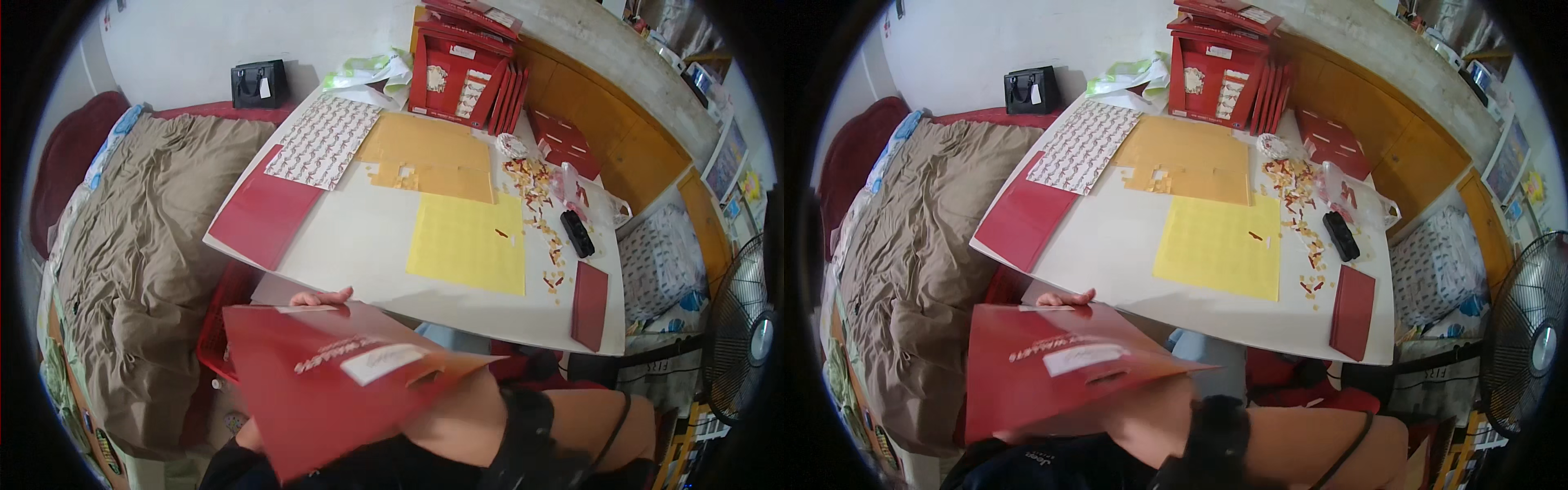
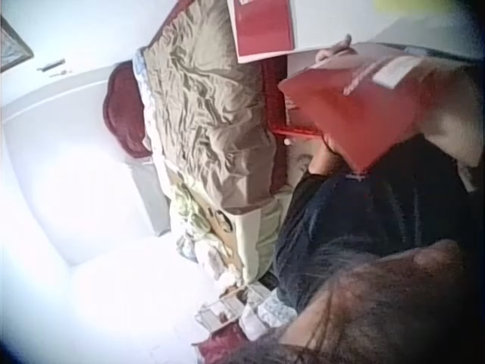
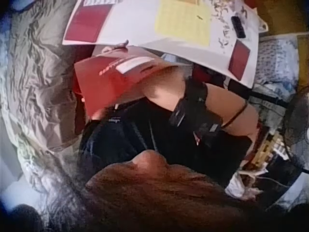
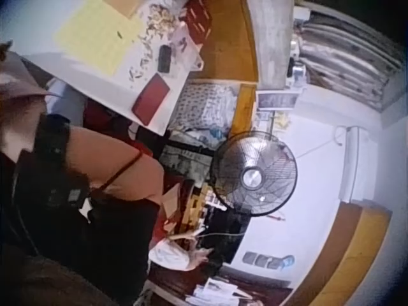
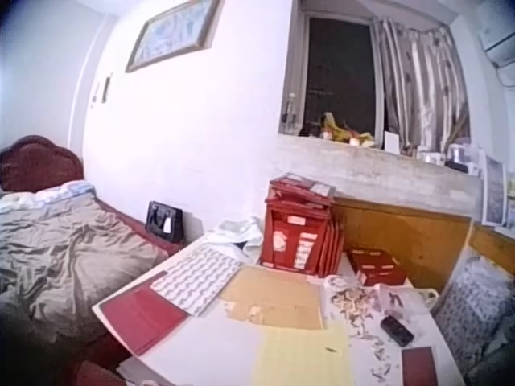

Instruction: The person is seen folding and packing red paper bags into their original retail packaging on a desk.

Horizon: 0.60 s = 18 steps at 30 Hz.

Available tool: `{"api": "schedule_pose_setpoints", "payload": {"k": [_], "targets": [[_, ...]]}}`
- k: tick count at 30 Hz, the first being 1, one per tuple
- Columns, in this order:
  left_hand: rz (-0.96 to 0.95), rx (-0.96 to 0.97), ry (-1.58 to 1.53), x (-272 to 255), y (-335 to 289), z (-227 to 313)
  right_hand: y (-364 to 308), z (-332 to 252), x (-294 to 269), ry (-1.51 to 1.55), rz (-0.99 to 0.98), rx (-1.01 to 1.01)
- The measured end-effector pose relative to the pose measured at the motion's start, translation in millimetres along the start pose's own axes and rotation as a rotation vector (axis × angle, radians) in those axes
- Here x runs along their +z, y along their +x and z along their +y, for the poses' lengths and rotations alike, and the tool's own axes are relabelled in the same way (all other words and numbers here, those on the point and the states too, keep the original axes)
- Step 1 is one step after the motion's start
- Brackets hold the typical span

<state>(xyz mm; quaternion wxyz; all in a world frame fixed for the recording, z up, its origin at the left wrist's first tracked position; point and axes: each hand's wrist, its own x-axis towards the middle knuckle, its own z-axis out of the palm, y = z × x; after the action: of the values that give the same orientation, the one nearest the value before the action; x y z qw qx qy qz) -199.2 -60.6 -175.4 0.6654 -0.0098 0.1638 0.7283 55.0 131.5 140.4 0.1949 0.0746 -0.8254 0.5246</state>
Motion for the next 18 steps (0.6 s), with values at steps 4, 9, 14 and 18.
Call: {"api": "schedule_pose_setpoints", "payload": {"k": [4,9,14,18], "targets": [[0.035,0.726,0.947,162,-4,-79,37,-19,-56,-0.84,-0.607,0.297],[-0.044,0.474,0.906,217,-1,-85,24,29,-130,0.031,-0.285,0.618],[0.026,0.314,0.714,192,15,-105,-40,112,-138,0.156,-0.165,0.877],[0.253,0.367,0.597,173,26,-126,-58,137,-124,0.189,-0.228,0.953]]}}
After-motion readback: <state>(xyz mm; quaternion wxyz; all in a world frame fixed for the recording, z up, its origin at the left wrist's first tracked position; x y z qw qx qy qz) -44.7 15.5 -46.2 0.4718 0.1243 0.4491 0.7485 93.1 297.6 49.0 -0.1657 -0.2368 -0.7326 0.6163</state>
